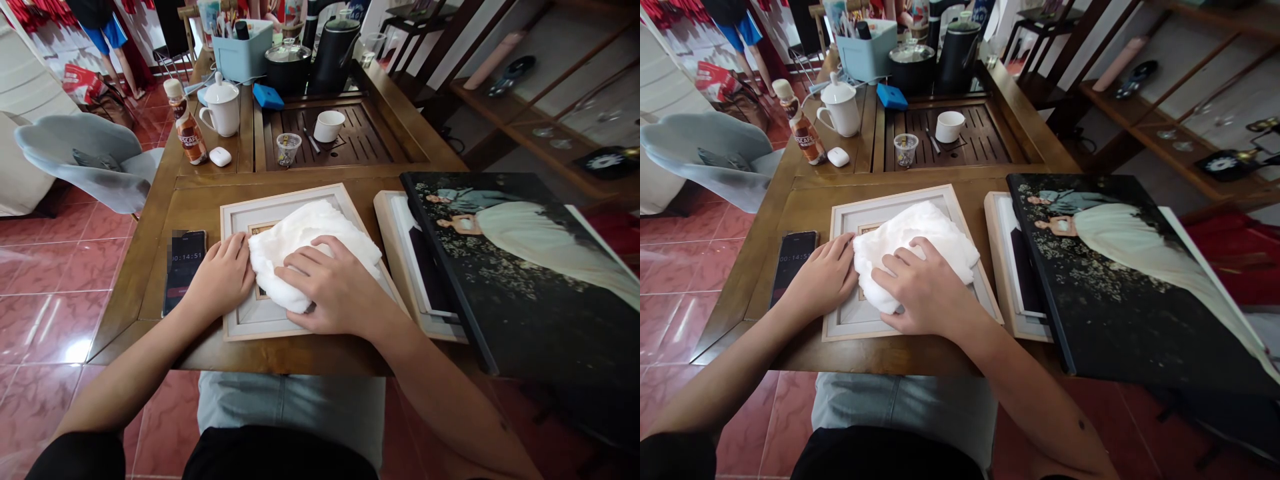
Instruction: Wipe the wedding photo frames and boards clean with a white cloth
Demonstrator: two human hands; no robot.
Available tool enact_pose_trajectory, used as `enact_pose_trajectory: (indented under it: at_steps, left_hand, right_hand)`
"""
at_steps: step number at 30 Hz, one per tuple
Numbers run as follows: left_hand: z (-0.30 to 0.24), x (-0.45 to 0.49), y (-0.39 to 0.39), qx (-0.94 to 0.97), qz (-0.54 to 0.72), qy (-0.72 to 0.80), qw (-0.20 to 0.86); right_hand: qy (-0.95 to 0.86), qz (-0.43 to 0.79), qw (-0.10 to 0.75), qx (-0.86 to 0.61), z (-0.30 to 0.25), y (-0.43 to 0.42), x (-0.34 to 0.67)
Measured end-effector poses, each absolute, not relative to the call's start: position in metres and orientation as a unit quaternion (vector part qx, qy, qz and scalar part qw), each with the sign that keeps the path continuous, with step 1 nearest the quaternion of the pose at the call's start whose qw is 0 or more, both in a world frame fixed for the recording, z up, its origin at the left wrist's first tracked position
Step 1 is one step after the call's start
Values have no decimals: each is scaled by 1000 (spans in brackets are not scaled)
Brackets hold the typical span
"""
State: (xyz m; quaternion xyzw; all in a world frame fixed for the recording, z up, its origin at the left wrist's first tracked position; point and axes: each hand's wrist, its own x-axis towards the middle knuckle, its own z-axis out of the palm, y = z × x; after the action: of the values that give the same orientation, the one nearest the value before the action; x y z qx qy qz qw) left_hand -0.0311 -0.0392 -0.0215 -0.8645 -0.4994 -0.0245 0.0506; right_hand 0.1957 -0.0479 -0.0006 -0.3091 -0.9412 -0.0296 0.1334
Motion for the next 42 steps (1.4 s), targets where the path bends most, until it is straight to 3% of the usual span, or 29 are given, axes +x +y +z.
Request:
enact_pose_trajectory:
  at_steps: [10, 16, 42]
  left_hand:
    - [-24, -32, -40, -862, -30, -503, 53]
    - [-22, -30, -41, -857, -9, -511, 59]
    - [-25, -24, -44, -862, 20, -503, 62]
  right_hand:
    - [-947, -24, 143, -287, -1, -48, 196]
    - [-927, -84, 139, -338, -2, -48, 195]
    - [-942, -61, 158, -289, -3, -45, 199]
